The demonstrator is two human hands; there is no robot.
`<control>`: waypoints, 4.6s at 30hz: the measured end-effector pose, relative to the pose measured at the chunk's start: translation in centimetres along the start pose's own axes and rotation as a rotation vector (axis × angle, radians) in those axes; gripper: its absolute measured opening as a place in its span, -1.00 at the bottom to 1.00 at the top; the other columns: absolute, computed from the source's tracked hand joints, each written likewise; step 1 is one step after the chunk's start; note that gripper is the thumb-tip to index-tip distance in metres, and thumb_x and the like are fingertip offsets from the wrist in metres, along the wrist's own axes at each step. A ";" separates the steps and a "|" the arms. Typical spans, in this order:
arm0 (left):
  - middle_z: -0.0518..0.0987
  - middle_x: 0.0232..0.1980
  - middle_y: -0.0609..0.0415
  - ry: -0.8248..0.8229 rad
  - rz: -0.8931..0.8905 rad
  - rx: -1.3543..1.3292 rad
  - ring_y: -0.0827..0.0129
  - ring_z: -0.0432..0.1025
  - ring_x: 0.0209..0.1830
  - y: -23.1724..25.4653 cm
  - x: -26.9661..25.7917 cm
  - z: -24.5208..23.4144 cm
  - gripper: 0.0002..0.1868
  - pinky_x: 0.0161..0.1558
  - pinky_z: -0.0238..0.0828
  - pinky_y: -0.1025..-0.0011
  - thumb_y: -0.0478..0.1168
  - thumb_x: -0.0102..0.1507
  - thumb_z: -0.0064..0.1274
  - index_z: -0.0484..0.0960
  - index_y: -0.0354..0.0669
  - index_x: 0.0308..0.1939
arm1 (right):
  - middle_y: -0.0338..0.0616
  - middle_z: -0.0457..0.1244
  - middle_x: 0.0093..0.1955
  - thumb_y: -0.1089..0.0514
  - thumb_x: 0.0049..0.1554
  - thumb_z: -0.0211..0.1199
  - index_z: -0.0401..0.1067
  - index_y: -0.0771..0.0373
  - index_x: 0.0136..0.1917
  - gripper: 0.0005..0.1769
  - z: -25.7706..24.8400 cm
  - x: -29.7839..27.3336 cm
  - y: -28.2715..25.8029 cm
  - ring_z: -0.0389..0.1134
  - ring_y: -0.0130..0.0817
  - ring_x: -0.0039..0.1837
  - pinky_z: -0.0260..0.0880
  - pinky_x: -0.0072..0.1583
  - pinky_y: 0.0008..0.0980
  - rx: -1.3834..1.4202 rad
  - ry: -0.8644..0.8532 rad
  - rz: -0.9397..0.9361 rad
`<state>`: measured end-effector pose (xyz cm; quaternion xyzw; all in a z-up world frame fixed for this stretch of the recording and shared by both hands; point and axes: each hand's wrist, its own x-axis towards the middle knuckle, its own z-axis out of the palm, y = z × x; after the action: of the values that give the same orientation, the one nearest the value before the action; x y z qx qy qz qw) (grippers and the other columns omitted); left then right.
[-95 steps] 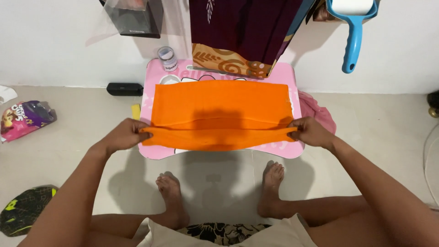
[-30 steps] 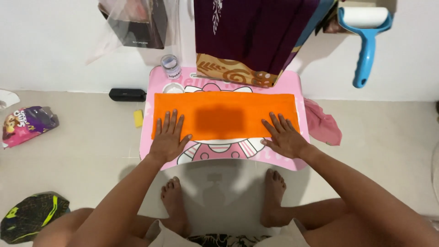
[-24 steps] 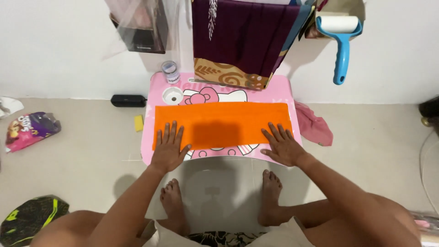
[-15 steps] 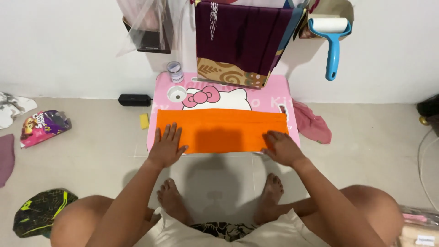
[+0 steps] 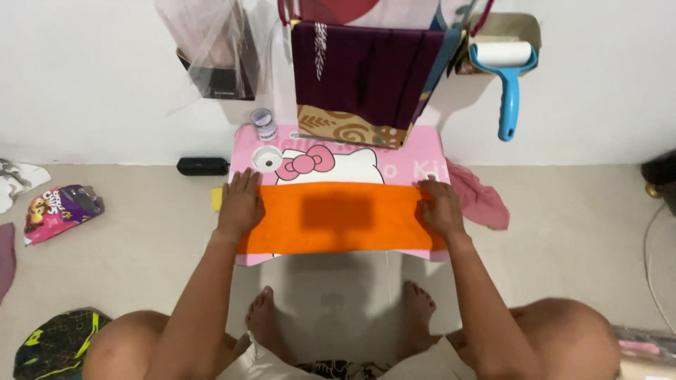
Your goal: A person is sitting on the floor, spreading out and folding an orange hijab on a small pink table.
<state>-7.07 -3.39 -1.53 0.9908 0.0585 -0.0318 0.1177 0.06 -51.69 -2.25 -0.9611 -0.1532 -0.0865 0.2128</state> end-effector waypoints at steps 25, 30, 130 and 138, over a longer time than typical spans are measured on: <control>0.62 -0.24 0.01 0.258 -0.173 -0.356 0.14 0.57 -0.15 -1.4 0.1 -1.7 -0.84 0.04 0.49 0.22 -0.21 0.36 0.03 0.70 -0.10 -0.08 | -0.12 0.40 -0.06 0.07 0.07 0.40 0.59 0.06 -0.08 -0.87 3.5 2.6 3.0 0.37 -0.01 0.14 0.40 0.19 -0.08 0.130 0.094 0.131; 0.60 -0.24 0.03 0.290 -0.207 -0.348 0.14 0.57 -0.13 -1.5 0.7 -0.4 -0.79 0.06 0.46 0.21 -0.19 0.38 0.01 0.68 -0.11 0.02 | -0.08 0.40 -0.18 0.05 0.10 0.36 0.58 0.12 -0.11 -0.86 5.0 2.2 4.0 0.40 0.00 0.04 0.42 0.13 -0.08 0.027 0.102 0.195; 0.52 -0.10 0.10 0.466 0.661 0.044 0.22 0.50 -0.01 9.5 -2.6 5.2 -0.83 0.04 0.40 0.23 -0.12 0.33 -0.04 0.61 -0.01 -0.09 | -0.12 0.25 0.38 -0.11 0.36 -0.06 0.42 0.08 0.34 -0.57 8.0 -1.0 -13.9 0.18 -0.15 0.50 0.08 0.52 -0.10 0.012 -0.197 -0.407; 0.44 0.30 -0.02 0.267 0.522 -0.064 0.09 0.26 0.42 9.1 -1.8 6.2 -0.39 0.31 0.18 0.14 0.20 0.26 0.00 0.54 -0.08 0.25 | -0.16 -0.16 0.72 -0.24 0.34 -0.07 0.07 0.02 0.60 -0.34 9.7 -0.6 -15.4 -0.26 -0.14 0.71 -0.51 0.64 0.04 0.041 -0.272 -0.194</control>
<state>-8.02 -13.80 -5.29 0.9636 -0.1821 0.1323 0.1444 -4.65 -34.38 -5.16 -0.9401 -0.2746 0.0271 0.2003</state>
